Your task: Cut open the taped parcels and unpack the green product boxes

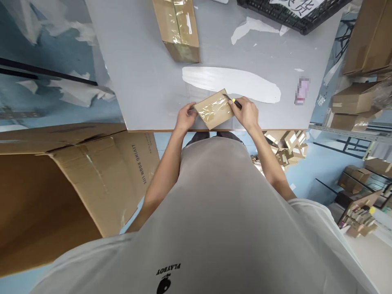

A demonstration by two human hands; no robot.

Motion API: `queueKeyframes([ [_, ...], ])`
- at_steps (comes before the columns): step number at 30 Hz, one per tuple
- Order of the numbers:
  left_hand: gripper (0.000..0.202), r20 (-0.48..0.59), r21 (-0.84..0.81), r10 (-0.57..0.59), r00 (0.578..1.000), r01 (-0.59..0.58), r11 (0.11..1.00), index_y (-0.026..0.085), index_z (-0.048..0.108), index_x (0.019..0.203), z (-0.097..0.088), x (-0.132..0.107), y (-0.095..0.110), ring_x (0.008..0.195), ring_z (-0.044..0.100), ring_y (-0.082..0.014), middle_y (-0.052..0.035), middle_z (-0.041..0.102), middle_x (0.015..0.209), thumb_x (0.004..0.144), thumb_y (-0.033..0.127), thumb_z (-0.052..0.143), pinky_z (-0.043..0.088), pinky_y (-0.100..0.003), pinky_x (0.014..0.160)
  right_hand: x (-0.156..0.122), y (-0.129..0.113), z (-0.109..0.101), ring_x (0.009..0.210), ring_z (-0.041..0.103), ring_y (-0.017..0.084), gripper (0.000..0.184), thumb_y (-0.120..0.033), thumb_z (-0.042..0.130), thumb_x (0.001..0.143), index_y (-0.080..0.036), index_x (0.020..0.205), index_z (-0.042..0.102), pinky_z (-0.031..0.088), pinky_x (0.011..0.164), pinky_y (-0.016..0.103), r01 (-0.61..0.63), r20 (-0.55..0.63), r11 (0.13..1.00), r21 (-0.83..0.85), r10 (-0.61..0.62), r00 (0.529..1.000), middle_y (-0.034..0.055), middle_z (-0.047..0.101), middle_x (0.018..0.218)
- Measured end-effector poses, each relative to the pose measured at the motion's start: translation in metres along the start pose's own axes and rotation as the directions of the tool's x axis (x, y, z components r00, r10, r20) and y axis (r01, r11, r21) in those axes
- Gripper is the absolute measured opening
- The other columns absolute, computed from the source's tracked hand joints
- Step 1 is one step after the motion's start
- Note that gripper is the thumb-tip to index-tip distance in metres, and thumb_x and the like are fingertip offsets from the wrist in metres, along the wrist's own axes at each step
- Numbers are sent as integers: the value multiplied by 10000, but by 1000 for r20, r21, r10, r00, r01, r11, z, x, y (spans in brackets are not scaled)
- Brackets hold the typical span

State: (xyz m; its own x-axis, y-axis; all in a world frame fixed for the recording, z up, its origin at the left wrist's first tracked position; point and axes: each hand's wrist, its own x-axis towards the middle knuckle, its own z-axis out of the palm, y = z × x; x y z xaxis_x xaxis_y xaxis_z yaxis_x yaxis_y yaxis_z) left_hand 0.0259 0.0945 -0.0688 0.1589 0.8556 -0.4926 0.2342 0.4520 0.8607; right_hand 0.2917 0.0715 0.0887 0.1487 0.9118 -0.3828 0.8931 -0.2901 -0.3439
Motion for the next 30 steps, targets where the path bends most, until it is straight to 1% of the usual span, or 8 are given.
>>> queueKeyframes([
  [2, 401, -24, 12, 14, 1000, -14, 1000, 236, 865, 1252, -16, -4, 9, 1246, 845, -314, -122, 886, 1333, 962, 512, 873, 681, -503, 1188, -12, -11, 4, 1335, 770, 383, 663, -722, 389, 1268, -212, 1375, 799, 615, 1087, 450, -28, -27, 1000, -15, 28, 999, 191, 805, 1408],
  [5, 367, 5, 1, 78, 997, -78, 997, 247, 870, 1183, -31, -11, 29, 1153, 859, -292, -88, 902, 1216, 1024, 576, 832, 719, -460, 1107, -32, -31, 10, 1334, 782, 383, 617, -676, 371, 1279, -218, 1502, 721, 629, 1100, 487, -78, -41, 997, -2, 78, 996, 201, 792, 1470],
  [9, 350, 13, 21, 149, 989, -150, 989, 253, 866, 1071, -37, -15, 52, 1135, 866, -298, -73, 903, 1113, 994, 593, 897, 732, -445, 1095, -53, -56, 24, 1242, 813, 380, 493, -563, 392, 1279, -230, 1574, 606, 649, 1070, 516, -112, 46, 994, 15, 112, 993, 178, 823, 1397],
  [13, 439, 60, 3, 163, 985, -164, 987, 261, 867, 1044, -37, -15, 60, 1116, 871, -307, -75, 906, 1096, 909, 664, 977, 758, -455, 1048, -65, -72, 35, 1223, 809, 362, 384, -445, 424, 1266, -226, 1530, 597, 646, 1074, 492, -47, 115, 998, 39, 43, 993, 167, 822, 1366],
  [17, 416, 77, 8, 149, 986, -150, 989, 279, 863, 983, -37, -14, 65, 1086, 870, -311, -67, 903, 1071, 868, 646, 1021, 767, -490, 1032, -71, -81, 38, 1263, 789, 331, 317, -375, 446, 1266, -226, 1457, 649, 619, 1123, 447, 29, 137, 1000, 5, -30, 990, 172, 781, 1440],
  [21, 346, 87, 37, 115, 990, -119, 992, 269, 851, 905, -38, -13, 74, 1076, 860, -286, -48, 901, 1061, 879, 568, 1024, 742, -504, 1083, -71, -84, 40, 1290, 771, 334, 310, -376, 472, 1273, -226, 1456, 672, 605, 1145, 439, 62, 129, 998, -20, -59, 990, 168, 762, 1407],
  [26, 306, 117, 47, 103, 988, -109, 993, 240, 873, 981, -40, -13, 79, 1063, 834, -219, -24, 912, 1122, 913, 505, 1009, 695, -527, 1162, -66, -83, 45, 1267, 766, 339, 309, -370, 480, 1275, -218, 1445, 689, 606, 1140, 448, 62, 106, 998, -3, -62, 992, 167, 768, 1372],
  [30, 217, 132, 71, 83, 988, -93, 993, 257, 900, 1054, -41, -14, 80, 1114, 845, -246, -34, 918, 1170, 933, 419, 978, 677, -527, 1161, -66, -85, 44, 1281, 760, 338, 301, -363, 498, 1270, -214, 1439, 698, 596, 1167, 464, 61, 125, 998, 3, -61, 990, 167, 780, 1379],
])
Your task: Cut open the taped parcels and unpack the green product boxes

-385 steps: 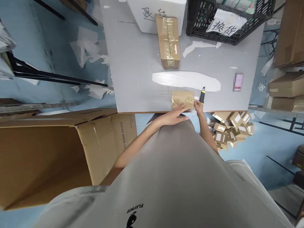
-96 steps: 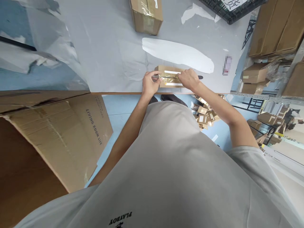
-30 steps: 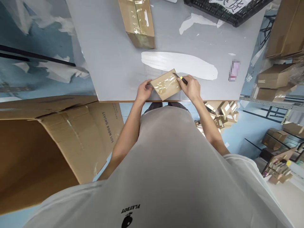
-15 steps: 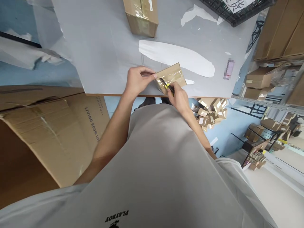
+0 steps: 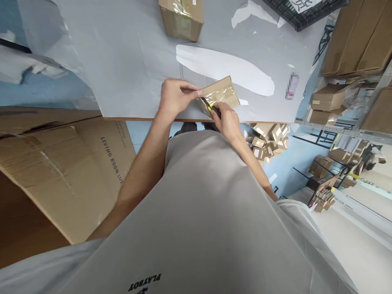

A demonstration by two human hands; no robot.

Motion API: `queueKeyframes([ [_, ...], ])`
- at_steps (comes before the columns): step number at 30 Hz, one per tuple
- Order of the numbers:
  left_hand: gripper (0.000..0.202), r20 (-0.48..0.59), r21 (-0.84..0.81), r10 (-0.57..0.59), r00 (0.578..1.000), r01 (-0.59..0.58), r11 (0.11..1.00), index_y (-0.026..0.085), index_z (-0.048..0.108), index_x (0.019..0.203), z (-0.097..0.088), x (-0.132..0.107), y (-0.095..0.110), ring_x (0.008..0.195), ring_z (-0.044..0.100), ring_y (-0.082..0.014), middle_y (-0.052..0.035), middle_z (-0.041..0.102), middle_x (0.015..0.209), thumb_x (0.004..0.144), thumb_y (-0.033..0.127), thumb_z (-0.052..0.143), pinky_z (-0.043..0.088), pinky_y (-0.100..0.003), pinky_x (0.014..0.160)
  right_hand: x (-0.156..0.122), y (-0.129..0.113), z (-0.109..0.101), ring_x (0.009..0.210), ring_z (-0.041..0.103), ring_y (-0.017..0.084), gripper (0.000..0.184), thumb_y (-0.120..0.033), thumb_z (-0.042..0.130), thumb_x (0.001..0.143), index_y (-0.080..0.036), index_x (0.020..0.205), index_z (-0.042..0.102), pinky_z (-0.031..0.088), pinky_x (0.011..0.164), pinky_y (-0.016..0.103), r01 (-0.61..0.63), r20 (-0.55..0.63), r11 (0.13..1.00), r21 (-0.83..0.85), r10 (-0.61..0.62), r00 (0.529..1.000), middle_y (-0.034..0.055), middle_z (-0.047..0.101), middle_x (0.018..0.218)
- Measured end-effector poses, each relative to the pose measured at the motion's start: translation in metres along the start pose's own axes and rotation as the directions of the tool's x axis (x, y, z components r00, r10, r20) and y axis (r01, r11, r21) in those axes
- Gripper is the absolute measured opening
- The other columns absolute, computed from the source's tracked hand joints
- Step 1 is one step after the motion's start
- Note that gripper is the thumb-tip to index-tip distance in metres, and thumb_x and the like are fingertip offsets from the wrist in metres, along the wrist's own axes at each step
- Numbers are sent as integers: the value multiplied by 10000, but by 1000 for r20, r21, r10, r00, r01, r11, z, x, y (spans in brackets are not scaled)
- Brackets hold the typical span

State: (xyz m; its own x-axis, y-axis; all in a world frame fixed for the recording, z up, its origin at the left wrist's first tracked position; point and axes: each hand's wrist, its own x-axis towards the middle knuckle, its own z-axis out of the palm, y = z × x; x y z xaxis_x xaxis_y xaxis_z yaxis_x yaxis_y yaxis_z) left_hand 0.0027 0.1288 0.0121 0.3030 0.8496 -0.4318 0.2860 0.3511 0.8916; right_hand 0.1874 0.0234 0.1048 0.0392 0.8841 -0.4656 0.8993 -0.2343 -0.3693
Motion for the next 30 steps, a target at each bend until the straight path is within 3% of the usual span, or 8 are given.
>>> queueKeyframes([
  [8, 132, -69, 110, 7, 998, 1, 994, 238, 943, 1055, 4, -1, 9, 1073, 867, -241, -46, 926, 1144, 925, 238, 921, 673, -404, 1062, 7, -27, -6, 1297, 777, 342, 270, -338, 541, 1271, -197, 1452, 684, 600, 1188, 496, -83, 52, 993, -84, 88, 995, 181, 786, 1400],
  [13, 144, -123, 159, -5, 992, 24, 987, 160, 938, 1064, 10, 0, 7, 990, 834, -198, -28, 916, 1118, 928, 201, 914, 672, -423, 1072, 17, -33, -6, 1287, 790, 375, 289, -314, 534, 1258, -180, 1446, 708, 638, 1168, 543, -85, 67, 991, -106, 92, 993, 199, 828, 1322],
  [16, 116, -110, 157, 10, 994, 7, 988, 169, 925, 1060, 11, -1, 5, 983, 815, -171, 14, 908, 1108, 959, 210, 885, 675, -435, 1083, 17, -37, -8, 1306, 799, 413, 341, -283, 522, 1240, -162, 1499, 708, 641, 1174, 609, -93, 100, 989, -111, 104, 990, 228, 848, 1302],
  [20, 72, -119, 161, 20, 993, -1, 987, 194, 910, 1045, 9, -3, 5, 985, 810, -154, 49, 894, 1081, 977, 203, 885, 667, -427, 1093, 10, -49, -17, 1310, 824, 413, 391, -133, 488, 1190, -137, 1499, 729, 638, 1184, 588, -153, 173, 970, -189, 187, 967, 251, 843, 1367],
  [25, 84, -114, 158, 12, 993, 6, 987, 200, 911, 1038, 14, -9, 0, 996, 827, -191, 18, 890, 1093, 963, 235, 892, 683, -440, 1065, -5, -54, -25, 1301, 832, 410, 435, -61, 468, 1177, -141, 1523, 719, 661, 1136, 564, -192, 193, 953, -237, 239, 952, 248, 830, 1413],
  [30, 74, -160, 141, 85, 983, -62, 988, 292, 895, 985, 19, -10, -12, 983, 855, -260, -18, 880, 1083, 957, 360, 889, 717, -481, 1054, -5, -42, -13, 1309, 836, 396, 367, -119, 494, 1207, -179, 1491, 719, 663, 1148, 574, -206, 170, 964, -168, 234, 957, 226, 834, 1382],
])
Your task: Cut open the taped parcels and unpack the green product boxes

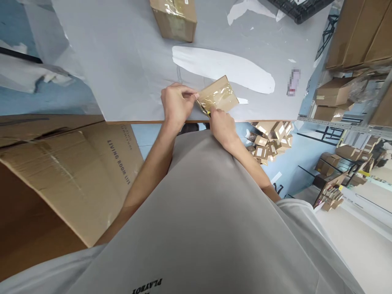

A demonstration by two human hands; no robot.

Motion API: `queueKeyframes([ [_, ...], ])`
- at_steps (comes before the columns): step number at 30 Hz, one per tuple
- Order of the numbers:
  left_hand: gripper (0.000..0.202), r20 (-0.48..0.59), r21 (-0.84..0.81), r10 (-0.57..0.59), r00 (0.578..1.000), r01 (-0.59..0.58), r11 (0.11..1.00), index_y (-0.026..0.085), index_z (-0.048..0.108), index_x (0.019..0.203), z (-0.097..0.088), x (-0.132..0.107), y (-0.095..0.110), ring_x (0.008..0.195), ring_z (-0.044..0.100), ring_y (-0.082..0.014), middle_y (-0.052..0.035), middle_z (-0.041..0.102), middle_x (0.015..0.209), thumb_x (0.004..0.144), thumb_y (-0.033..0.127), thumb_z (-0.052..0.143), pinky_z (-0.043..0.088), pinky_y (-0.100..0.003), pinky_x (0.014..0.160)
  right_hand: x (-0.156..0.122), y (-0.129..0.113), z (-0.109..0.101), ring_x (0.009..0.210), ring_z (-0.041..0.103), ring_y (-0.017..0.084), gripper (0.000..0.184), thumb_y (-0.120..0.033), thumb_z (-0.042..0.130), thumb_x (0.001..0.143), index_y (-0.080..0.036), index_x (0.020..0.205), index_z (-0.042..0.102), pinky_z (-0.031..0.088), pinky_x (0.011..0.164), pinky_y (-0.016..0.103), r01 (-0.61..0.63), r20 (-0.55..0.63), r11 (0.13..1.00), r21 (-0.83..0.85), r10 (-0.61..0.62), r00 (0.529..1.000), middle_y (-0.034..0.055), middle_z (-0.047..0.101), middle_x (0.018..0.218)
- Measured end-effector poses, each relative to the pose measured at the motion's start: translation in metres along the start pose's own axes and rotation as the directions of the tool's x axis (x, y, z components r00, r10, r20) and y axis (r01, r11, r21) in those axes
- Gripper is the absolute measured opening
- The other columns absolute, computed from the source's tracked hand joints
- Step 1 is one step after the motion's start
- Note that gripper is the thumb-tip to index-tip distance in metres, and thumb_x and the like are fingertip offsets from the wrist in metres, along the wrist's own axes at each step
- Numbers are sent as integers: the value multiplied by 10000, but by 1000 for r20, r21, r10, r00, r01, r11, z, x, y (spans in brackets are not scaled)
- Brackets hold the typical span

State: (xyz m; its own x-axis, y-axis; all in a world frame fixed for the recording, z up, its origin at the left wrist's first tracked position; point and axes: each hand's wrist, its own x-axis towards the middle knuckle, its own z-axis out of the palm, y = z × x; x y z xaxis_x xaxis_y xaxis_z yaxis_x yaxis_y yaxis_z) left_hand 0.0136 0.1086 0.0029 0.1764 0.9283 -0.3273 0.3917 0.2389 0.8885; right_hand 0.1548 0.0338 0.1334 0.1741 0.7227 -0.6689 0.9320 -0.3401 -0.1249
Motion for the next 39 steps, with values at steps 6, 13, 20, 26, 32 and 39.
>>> queueKeyframes([
  [6, 126, -2, -24, -17, 1000, 17, 1000, 308, 892, 1027, 1, 0, -7, 1027, 864, -276, -25, 862, 1089, 959, 414, 886, 727, -439, 1059, -13, 6, 6, 1260, 839, 397, 356, -129, 471, 1193, -182, 1451, 710, 684, 1075, 531, -14, 58, 998, -59, 18, 998, 251, 830, 1375],
  [13, 147, -15, -11, -32, 999, 32, 999, 260, 898, 1078, 4, -5, 2, 981, 857, -271, -80, 856, 1188, 980, 353, 840, 717, -468, 1062, -26, 42, -17, 1216, 809, 398, 241, -219, 550, 1191, -212, 1367, 714, 639, 1027, 486, 57, 22, 998, 1, -57, 998, 213, 832, 1364],
  [20, 272, -26, 49, 13, 1000, -12, 999, 295, 878, 1191, 9, 15, 10, 1219, 840, -296, -77, 836, 1272, 1035, 506, 810, 689, -447, 1143, -6, 102, -20, 1230, 801, 370, 294, -390, 461, 1237, -246, 1379, 674, 611, 1057, 471, 99, -328, 952, 289, 2, 945, 186, 813, 1405],
  [26, 341, 74, 213, 217, 973, -228, 950, 299, 837, 1371, 21, 18, 47, 1499, 714, -367, -125, 779, 1511, 1110, 492, 735, 540, -630, 1355, 32, 132, -3, 1185, 833, 392, 261, -388, 451, 1238, -225, 1352, 620, 617, 1068, 494, -26, -295, 899, 437, 171, 940, 222, 863, 1283],
  [32, 365, 326, 253, 333, 885, -421, 871, 382, 828, 1357, 64, 10, 77, 1775, 476, -456, -87, 738, 1667, 1081, 609, 755, 276, -767, 1505, 27, 137, 0, 1165, 857, 365, 195, -378, 517, 1217, -254, 1277, 656, 616, 1046, 436, 7, -270, 885, 466, 134, 954, 165, 884, 1229],
  [39, 305, 331, 279, 323, 887, -419, 864, 381, 841, 1313, 70, 13, 72, 1716, 564, -437, -79, 776, 1628, 1115, 557, 690, 257, -780, 1500, 39, 127, -12, 1217, 843, 338, 243, -419, 524, 1247, -245, 1299, 686, 613, 1074, 412, 78, -254, 897, 436, 39, 966, 166, 876, 1338],
])
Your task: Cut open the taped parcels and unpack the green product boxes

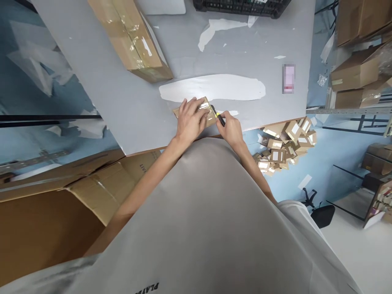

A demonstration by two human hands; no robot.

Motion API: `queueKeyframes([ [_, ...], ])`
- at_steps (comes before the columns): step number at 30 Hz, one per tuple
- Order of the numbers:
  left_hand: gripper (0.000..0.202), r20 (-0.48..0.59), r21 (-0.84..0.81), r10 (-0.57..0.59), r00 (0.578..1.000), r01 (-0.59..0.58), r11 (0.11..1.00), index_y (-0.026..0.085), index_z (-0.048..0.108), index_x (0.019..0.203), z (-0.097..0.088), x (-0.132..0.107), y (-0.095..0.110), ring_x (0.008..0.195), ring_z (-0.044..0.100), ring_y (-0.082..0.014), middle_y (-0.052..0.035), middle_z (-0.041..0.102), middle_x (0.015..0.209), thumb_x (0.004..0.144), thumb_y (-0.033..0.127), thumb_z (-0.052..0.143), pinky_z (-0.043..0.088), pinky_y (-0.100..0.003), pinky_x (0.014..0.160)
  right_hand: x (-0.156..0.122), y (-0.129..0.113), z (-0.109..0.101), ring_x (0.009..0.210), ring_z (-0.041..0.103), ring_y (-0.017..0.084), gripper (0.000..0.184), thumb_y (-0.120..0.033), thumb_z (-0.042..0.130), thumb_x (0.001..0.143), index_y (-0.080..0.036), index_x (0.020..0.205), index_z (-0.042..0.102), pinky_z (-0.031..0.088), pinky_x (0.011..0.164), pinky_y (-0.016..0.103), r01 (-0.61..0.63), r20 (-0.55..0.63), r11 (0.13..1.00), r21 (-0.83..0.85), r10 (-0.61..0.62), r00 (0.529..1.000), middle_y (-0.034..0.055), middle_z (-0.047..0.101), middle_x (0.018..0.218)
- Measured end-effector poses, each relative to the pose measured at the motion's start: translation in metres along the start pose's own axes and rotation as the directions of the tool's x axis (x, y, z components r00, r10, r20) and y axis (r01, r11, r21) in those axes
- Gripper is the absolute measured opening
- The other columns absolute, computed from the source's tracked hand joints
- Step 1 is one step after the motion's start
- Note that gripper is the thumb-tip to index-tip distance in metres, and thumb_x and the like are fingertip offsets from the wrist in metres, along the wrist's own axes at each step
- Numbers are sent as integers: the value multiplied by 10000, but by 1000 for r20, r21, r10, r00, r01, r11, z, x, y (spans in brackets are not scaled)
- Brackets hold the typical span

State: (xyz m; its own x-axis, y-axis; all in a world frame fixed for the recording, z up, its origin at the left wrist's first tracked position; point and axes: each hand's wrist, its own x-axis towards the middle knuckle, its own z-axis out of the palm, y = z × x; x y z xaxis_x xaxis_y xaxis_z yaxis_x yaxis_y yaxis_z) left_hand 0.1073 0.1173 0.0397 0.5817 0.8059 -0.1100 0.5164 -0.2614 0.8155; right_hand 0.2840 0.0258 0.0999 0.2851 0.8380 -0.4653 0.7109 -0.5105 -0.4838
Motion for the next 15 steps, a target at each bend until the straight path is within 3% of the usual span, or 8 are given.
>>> queueKeyframes([
  [9, 359, -17, -79, -18, 1000, 17, 997, 396, 843, 1321, 5, 0, -7, 1750, 521, -432, -74, 754, 1673, 1113, 632, 672, 270, -741, 1501, 15, -11, -1, 1214, 823, 343, 205, -341, 501, 1252, -225, 1348, 640, 610, 1090, 424, -21, 56, 993, -116, 28, 998, 190, 861, 1354],
  [15, 416, -10, -68, 64, 998, -64, 996, 338, 822, 1321, 13, 1, -26, 1753, 513, -389, -64, 698, 1756, 1182, 631, 561, 258, -693, 1514, 13, -10, 2, 1228, 819, 334, 195, -348, 496, 1272, -229, 1352, 628, 591, 1133, 433, -18, 27, 987, -162, 22, 999, 167, 844, 1336],
])
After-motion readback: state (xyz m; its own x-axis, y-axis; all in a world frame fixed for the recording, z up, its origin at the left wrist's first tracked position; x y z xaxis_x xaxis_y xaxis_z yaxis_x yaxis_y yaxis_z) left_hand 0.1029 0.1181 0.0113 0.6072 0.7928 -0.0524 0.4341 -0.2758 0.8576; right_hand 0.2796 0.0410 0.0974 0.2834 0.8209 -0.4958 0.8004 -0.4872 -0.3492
